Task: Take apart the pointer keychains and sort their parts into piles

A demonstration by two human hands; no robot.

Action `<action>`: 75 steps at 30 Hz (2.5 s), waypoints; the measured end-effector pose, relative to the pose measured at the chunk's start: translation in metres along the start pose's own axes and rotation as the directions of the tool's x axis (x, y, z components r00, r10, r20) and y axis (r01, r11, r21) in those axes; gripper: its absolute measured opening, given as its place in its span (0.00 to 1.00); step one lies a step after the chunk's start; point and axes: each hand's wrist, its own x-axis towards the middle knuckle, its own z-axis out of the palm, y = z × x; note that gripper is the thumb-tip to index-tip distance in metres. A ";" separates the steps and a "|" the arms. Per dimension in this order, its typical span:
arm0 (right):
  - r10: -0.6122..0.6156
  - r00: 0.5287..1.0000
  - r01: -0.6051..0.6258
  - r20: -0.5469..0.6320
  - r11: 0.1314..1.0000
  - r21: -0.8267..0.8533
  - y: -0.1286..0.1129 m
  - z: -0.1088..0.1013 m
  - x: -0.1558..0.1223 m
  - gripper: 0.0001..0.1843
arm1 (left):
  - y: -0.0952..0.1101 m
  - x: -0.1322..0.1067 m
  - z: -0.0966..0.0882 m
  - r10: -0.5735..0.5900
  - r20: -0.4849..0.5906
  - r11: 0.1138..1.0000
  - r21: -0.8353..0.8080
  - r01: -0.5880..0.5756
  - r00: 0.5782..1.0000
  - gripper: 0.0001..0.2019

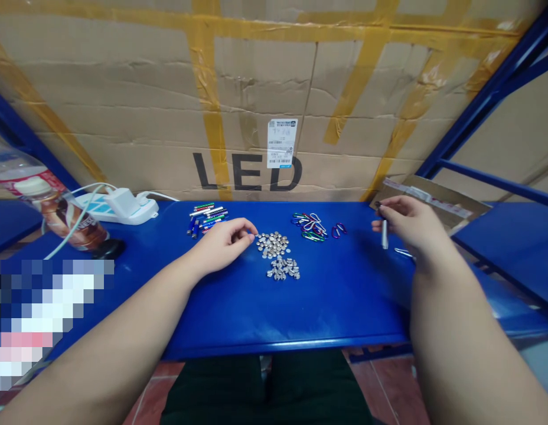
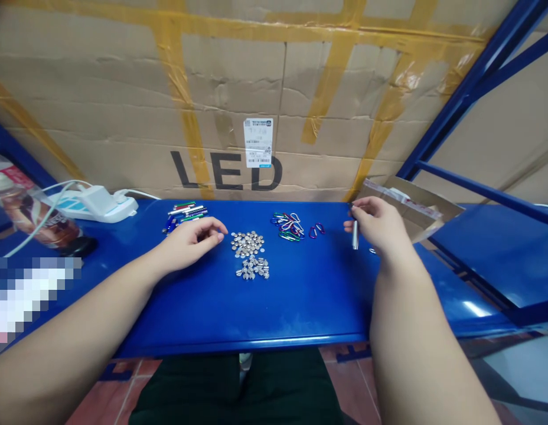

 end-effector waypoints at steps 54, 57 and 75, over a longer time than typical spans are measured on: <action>-0.443 0.686 0.275 0.576 0.892 0.359 -0.014 0.150 -0.086 0.10 | 0.011 -0.004 0.024 -0.030 0.127 0.861 -0.501 0.090 0.991 0.18; -0.453 0.667 0.275 0.591 0.887 0.370 -0.012 0.149 -0.084 0.11 | 0.014 -0.004 0.023 -0.043 0.147 0.829 -0.547 0.117 0.988 0.19; -0.729 0.593 0.721 0.341 0.670 0.179 -0.012 0.148 -0.087 0.04 | 0.018 -0.006 0.024 -0.050 0.126 0.818 -0.564 0.113 0.991 0.18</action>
